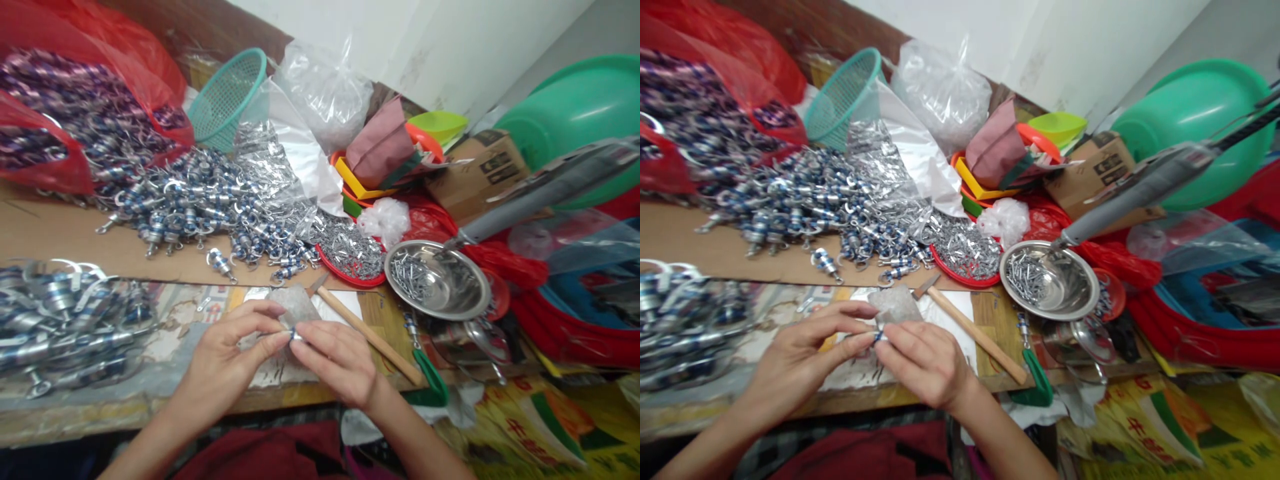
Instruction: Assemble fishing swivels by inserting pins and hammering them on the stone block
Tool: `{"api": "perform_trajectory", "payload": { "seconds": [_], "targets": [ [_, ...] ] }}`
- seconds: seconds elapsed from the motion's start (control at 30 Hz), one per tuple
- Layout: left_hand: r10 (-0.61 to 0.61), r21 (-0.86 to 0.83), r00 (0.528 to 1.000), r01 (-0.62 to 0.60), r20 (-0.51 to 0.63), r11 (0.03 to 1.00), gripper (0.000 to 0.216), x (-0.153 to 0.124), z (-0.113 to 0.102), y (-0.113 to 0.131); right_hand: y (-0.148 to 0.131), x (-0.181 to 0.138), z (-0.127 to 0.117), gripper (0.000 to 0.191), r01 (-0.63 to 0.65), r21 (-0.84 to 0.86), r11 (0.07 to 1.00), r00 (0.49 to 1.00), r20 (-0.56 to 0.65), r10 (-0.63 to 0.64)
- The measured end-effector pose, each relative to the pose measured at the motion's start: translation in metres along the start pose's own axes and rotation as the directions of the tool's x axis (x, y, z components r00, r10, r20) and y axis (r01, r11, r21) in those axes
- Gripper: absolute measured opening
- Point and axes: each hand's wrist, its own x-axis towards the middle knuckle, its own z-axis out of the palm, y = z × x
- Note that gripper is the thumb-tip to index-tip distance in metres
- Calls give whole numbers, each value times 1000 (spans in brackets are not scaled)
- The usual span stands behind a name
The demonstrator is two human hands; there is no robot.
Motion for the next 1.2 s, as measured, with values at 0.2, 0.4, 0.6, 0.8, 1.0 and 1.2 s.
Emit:
{"api": "perform_trajectory", "payload": {
  "seconds": [0.2, 0.4, 0.6, 0.8, 1.0, 1.2],
  "targets": [
    [3, -17, 992, -1, 125, 1000, 16, 2, -5, 1, -9, -3, 12, 23, -211, 121, 970, 973, -64, 220],
    [-21, -30, 984, 27, 177, 999, 16, 0, -3, 1, -17, -5, 10, 30, -268, 140, 953, 961, -33, 275],
    [-22, -117, 992, 37, 125, 992, 14, 0, 1, 2, -21, 2, 8, 25, -389, 297, 872, 906, -50, 421],
    [-284, -316, 959, 276, 22, 908, 36, -7, 10, -8, -25, 11, 11, 10, -616, 488, 619, 738, 82, 670],
    [-281, -492, 952, 305, 125, 816, 62, -14, 10, -18, 1, 14, 5, 10, -731, 412, 544, 671, 291, 682],
    [-311, -536, 938, 343, 153, 771, 73, -5, 10, -16, 119, 5, 0, 30, -773, -324, 545, 565, 38, 824]
  ]
}}
